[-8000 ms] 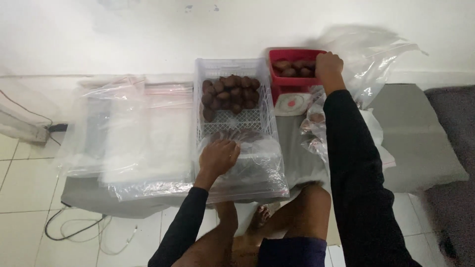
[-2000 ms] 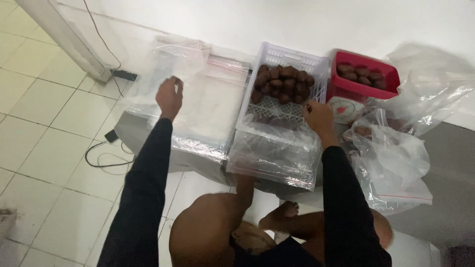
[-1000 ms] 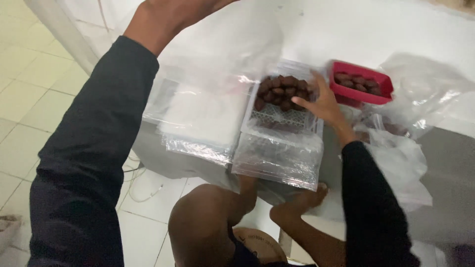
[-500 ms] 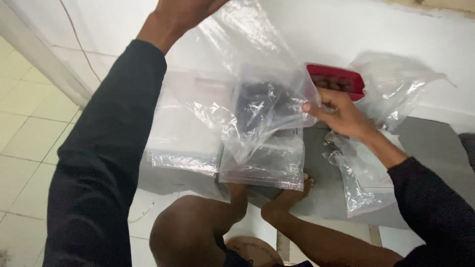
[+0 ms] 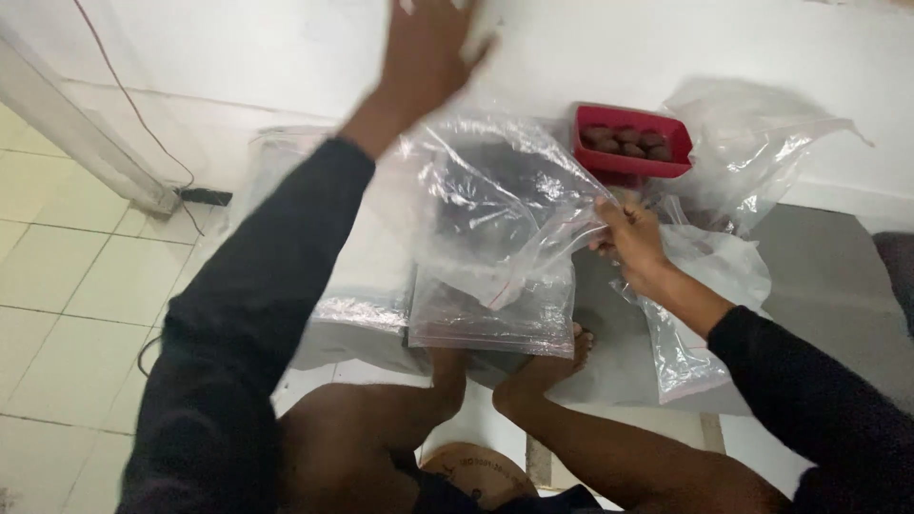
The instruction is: The person picks up dried fruits from a crate and places them into plastic zip-lock bags, then seals the bags.
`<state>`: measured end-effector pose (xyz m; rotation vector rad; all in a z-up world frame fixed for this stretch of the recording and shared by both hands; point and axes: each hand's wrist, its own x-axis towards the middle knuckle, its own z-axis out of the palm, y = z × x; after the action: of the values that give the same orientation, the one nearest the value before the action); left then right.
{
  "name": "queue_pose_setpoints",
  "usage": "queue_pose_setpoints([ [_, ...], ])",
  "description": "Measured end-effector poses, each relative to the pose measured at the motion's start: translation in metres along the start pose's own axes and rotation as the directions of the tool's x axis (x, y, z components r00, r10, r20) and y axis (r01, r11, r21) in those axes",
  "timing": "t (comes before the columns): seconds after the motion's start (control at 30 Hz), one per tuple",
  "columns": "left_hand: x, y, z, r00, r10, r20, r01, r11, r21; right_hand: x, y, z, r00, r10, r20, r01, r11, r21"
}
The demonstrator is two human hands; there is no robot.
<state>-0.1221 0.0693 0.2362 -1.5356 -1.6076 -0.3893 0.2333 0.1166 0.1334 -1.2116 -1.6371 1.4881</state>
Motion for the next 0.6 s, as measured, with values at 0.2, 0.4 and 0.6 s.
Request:
queue_pose_setpoints([
  [0.2, -0.122, 0.128, -0.056, 0.943, 0.134, 0.304, 0.018, 0.892, -0.451, 0.035, 0.077, 0.004, 0.998, 0.045, -0.036, -0.035, 0.973, 0.227],
  [0.4, -0.206, 0.147, 0.007, 0.664, 0.135, 0.736, 0.279, 0.868, -0.411, 0.008, 0.082, 0.013, 0.989, -0.004, -0.151, 0.037, 0.976, 0.216],
  [0.6, -0.18, 0.101, -0.048, 0.787, -0.184, 0.588, 0.491, 0.765, -0.417, -0.021, 0.083, -0.011, 0.945, -0.312, -0.094, 0.306, 0.949, -0.072],
])
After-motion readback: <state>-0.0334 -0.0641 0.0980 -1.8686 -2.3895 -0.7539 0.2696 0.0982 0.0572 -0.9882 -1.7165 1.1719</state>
